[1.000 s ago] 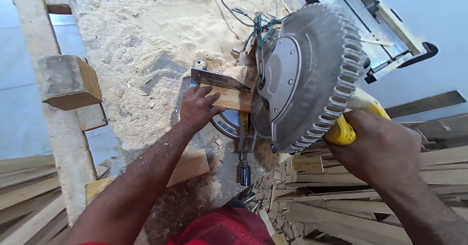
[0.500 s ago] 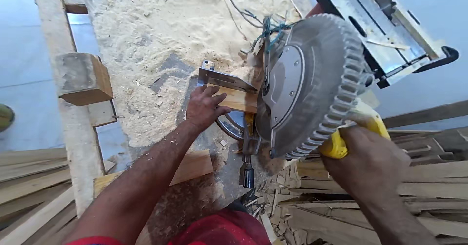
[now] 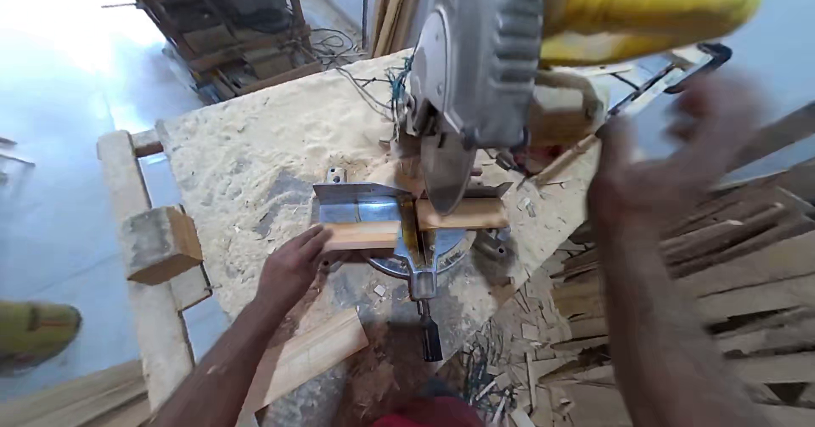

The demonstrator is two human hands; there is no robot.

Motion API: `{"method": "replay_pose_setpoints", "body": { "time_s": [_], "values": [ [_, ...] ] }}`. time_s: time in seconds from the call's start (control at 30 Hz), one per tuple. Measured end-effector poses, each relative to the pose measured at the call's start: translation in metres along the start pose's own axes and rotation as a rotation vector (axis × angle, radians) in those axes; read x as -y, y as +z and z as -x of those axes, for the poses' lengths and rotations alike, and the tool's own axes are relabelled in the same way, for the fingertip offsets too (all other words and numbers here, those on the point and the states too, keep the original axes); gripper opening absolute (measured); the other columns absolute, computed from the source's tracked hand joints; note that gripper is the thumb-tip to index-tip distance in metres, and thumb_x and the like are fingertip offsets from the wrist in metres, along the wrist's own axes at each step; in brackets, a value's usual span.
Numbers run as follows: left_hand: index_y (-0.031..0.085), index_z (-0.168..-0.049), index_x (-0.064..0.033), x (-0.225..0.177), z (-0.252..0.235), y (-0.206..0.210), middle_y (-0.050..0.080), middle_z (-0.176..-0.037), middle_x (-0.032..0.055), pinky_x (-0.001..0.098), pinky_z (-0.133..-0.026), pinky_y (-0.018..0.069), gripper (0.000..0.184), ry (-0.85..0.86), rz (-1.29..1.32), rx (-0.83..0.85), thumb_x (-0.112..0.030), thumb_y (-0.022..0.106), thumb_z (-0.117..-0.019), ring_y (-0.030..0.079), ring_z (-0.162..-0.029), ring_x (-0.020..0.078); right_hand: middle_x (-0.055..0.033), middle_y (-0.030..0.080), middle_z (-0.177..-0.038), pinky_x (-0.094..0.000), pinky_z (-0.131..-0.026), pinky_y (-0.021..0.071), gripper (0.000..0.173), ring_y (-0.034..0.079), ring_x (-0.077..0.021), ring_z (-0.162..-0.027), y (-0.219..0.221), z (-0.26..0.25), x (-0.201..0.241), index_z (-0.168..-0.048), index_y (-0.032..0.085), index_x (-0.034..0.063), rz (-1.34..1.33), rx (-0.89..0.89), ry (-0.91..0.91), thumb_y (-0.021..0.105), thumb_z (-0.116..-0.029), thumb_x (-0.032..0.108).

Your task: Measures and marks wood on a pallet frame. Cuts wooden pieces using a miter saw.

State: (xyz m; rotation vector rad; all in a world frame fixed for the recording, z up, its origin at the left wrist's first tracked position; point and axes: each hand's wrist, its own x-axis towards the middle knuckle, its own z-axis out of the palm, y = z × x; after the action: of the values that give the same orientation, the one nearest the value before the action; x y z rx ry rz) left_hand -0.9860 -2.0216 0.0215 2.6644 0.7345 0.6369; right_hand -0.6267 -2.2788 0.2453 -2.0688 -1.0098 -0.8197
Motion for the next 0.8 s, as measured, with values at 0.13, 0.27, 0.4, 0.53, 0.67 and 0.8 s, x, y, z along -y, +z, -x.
{"method": "replay_pose_setpoints", "body": {
  "time_s": [0.13, 0.27, 0.4, 0.53, 0.67, 0.8],
  "values": [
    [0.067, -0.133, -0.0068, 0.031, 0.057, -0.048, 0.073, -0.114, 0.0205, 0.0642, -0.089, 0.0558, 0.033, -0.324, -0.04, -0.084, -0.022, 0.058, -0.105, 0.072, -0.1, 0.0387, -0.0219, 0.054, -0.145, -0.0605, -0.112, 0.0433, 0.072, 0.051, -0.0396, -0.137, 0.107, 0.1, -0.08, -0.137, 0.06, 0.0047, -0.052, 0.839, 0.127, 0.075, -0.0875, 0.055],
    [0.063, -0.138, -0.0056, 0.055, 0.048, -0.057, 0.07, -0.114, 0.0278, 0.0705, -0.093, 0.0496, 0.037, -0.661, -0.149, 0.021, -0.026, 0.056, -0.1074, 0.068, -0.105, 0.0476, -0.0211, 0.057, -0.137, -0.065, -0.103, 0.0457, 0.087, 0.053, -0.0432, -0.128, 0.148, 0.123, -0.111, -0.138, 0.062, 0.0137, 0.029, 0.932, -0.079, 0.078, -0.0723, 0.068],
    [0.07, -0.131, -0.0119, 0.073, 0.037, -0.032, 0.07, -0.124, 0.0178, 0.0648, -0.103, 0.0488, 0.04, -0.843, -0.093, 0.199, -0.036, 0.066, -0.0996, 0.065, -0.118, 0.0396, -0.0302, 0.06, -0.125, -0.0726, -0.091, 0.0472, 0.098, 0.056, -0.0545, -0.115, 0.142, 0.119, -0.106, -0.135, 0.06, 0.0094, 0.099, 1.034, -0.216, 0.08, -0.0656, 0.075],
    [0.066, -0.136, -0.0133, 0.046, 0.052, -0.038, 0.061, -0.142, 0.0156, 0.0613, -0.11, 0.0453, 0.047, -0.785, 0.007, 0.235, -0.039, 0.07, -0.0975, 0.06, -0.13, 0.0348, -0.0336, 0.058, -0.127, -0.0741, -0.096, 0.0436, 0.096, 0.054, -0.0567, -0.118, 0.084, 0.16, -0.107, -0.131, 0.058, -0.0028, 0.046, 1.003, -0.087, 0.075, -0.0706, 0.07],
    [0.066, -0.134, -0.0122, -0.003, 0.115, -0.067, 0.066, -0.134, 0.0128, 0.0588, -0.107, 0.0493, 0.049, -0.789, 0.107, 0.206, -0.044, 0.071, -0.0967, 0.063, -0.125, 0.0302, -0.0352, 0.053, -0.135, -0.0678, -0.102, 0.0437, 0.097, 0.054, -0.0497, -0.122, 0.006, 0.236, -0.132, -0.144, 0.047, -0.0041, -0.05, 0.838, 0.542, 0.08, -0.0759, 0.056],
    [0.053, -0.15, -0.0211, -0.023, 0.162, -0.057, 0.05, -0.154, 0.0077, 0.0581, -0.119, 0.0364, 0.098, -0.595, 0.023, 0.599, -0.058, 0.091, -0.0673, 0.044, -0.144, 0.0299, -0.0339, 0.058, -0.131, -0.068, -0.101, 0.0449, 0.084, 0.058, -0.0487, -0.12, 0.011, 0.241, -0.148, -0.142, 0.048, -0.0054, 0.041, 0.655, 0.933, 0.08, -0.0854, 0.048]
  ]
}}
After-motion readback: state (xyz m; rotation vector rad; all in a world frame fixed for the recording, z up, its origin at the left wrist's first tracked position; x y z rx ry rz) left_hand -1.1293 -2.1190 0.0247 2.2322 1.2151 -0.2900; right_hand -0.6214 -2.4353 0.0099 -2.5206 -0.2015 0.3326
